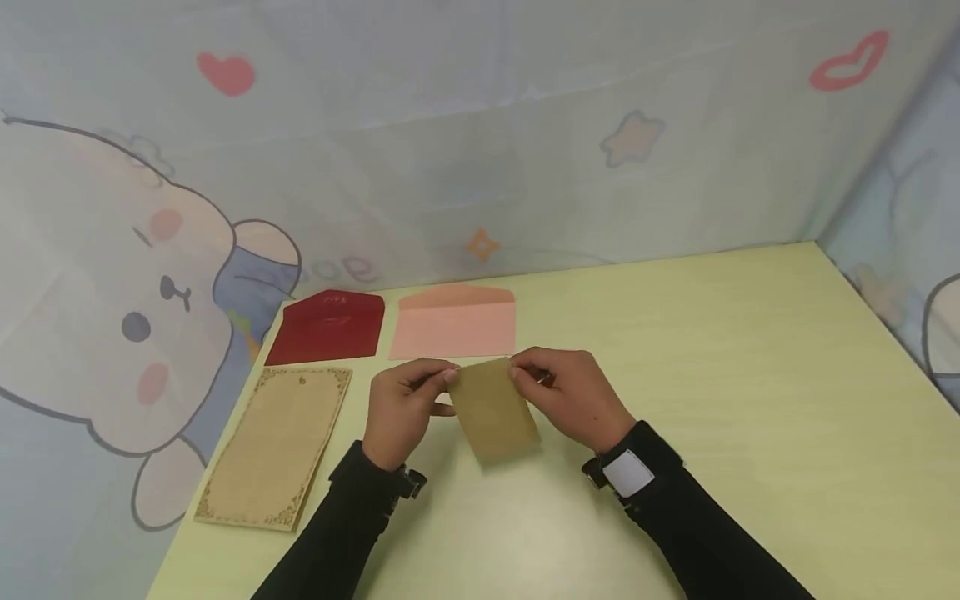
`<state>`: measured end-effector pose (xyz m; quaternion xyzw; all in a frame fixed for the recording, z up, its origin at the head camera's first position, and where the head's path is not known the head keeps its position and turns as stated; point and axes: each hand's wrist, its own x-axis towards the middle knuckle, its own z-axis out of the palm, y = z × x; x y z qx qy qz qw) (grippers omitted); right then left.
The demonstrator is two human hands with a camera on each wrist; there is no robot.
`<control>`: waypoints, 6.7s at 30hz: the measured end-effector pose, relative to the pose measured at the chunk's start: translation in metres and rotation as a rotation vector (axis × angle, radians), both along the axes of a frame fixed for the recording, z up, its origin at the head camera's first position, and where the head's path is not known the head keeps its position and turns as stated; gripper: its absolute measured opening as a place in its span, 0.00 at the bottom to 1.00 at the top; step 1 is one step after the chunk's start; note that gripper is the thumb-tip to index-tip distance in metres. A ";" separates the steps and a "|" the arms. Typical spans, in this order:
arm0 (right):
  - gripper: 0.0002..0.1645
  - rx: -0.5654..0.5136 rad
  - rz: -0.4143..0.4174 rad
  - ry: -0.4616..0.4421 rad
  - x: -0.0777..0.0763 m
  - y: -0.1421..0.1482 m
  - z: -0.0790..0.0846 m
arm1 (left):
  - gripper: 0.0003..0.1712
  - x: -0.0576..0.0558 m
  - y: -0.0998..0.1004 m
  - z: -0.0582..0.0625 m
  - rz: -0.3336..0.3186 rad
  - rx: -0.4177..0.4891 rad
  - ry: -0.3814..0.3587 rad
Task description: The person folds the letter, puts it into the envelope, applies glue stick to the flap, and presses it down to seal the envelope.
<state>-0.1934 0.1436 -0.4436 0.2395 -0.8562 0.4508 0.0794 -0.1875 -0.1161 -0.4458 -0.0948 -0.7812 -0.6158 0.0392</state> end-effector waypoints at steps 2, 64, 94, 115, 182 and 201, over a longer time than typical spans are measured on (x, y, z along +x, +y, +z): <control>0.11 -0.051 -0.044 -0.028 0.000 -0.005 -0.002 | 0.07 -0.001 0.000 -0.002 -0.032 0.073 -0.085; 0.21 0.510 -0.048 0.235 0.017 0.010 -0.011 | 0.05 0.000 -0.009 -0.010 0.031 -0.438 0.410; 0.14 0.412 -0.069 0.248 0.045 0.034 -0.036 | 0.50 -0.200 -0.031 -0.098 0.294 -1.250 -0.208; 0.14 0.380 -0.025 0.208 0.045 0.018 -0.050 | 0.69 -0.203 -0.073 -0.109 0.166 -0.832 -0.308; 0.13 -0.542 -0.629 -0.025 -0.003 0.011 0.000 | 0.15 -0.036 -0.001 -0.022 -0.412 0.209 -0.286; 0.14 -0.428 -0.607 0.084 0.000 0.000 -0.007 | 0.16 -0.038 -0.004 -0.023 -0.395 0.235 -0.287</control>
